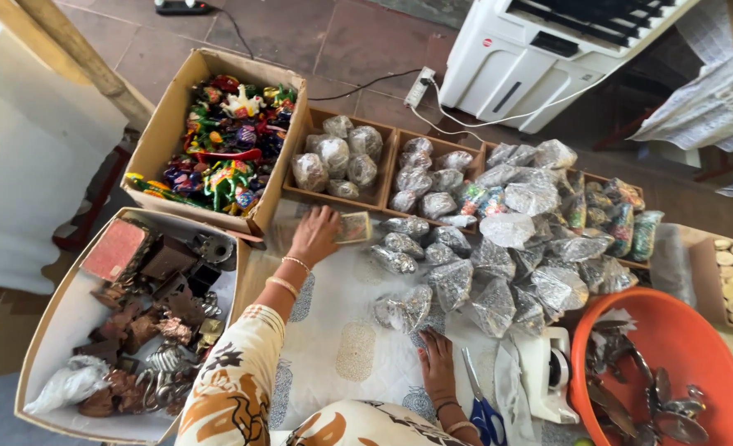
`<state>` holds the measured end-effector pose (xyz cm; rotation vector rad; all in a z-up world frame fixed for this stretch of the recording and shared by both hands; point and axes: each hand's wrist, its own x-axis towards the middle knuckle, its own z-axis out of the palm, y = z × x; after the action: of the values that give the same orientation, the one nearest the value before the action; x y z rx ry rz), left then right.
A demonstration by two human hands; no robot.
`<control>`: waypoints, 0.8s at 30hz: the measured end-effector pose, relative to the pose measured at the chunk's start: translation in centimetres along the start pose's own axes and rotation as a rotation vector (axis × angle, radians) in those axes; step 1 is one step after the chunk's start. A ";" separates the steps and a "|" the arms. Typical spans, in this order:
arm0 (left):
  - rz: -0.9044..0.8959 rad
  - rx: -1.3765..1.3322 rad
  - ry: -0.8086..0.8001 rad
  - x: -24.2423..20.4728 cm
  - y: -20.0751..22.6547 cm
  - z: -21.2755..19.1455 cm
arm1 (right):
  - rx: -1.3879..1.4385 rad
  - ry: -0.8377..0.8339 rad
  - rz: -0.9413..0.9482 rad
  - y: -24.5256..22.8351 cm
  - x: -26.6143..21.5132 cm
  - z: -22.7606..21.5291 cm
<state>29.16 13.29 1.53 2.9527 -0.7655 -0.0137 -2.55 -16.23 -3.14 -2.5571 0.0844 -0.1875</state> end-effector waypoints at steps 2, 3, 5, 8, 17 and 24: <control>-0.056 -0.065 -0.018 -1.7 1.3 -3.4 | -0.005 0.000 -0.016 0.0 0.4 0.1; -0.106 -0.136 -0.034 -2.7 2.2 -4.9 | -0.017 0.004 -0.026 0.1 0.2 0.0; -0.179 -0.150 0.004 -4.6 2.4 -4.6 | -0.012 0.007 -0.027 0.4 -0.1 0.3; -0.331 -0.175 0.070 -7.6 1.7 -2.8 | -0.007 0.018 -0.032 0.4 -0.2 0.2; -0.551 -0.021 0.065 -14.1 -0.7 -0.3 | -0.035 0.019 -0.038 0.9 -0.1 0.6; -0.614 -0.033 0.057 -14.6 -1.2 -0.6 | -0.014 0.018 -0.028 0.3 -0.1 0.2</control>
<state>17.00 21.42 1.84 3.0069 0.1652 0.0142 -2.57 -16.35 -3.46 -2.5717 0.0566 -0.2220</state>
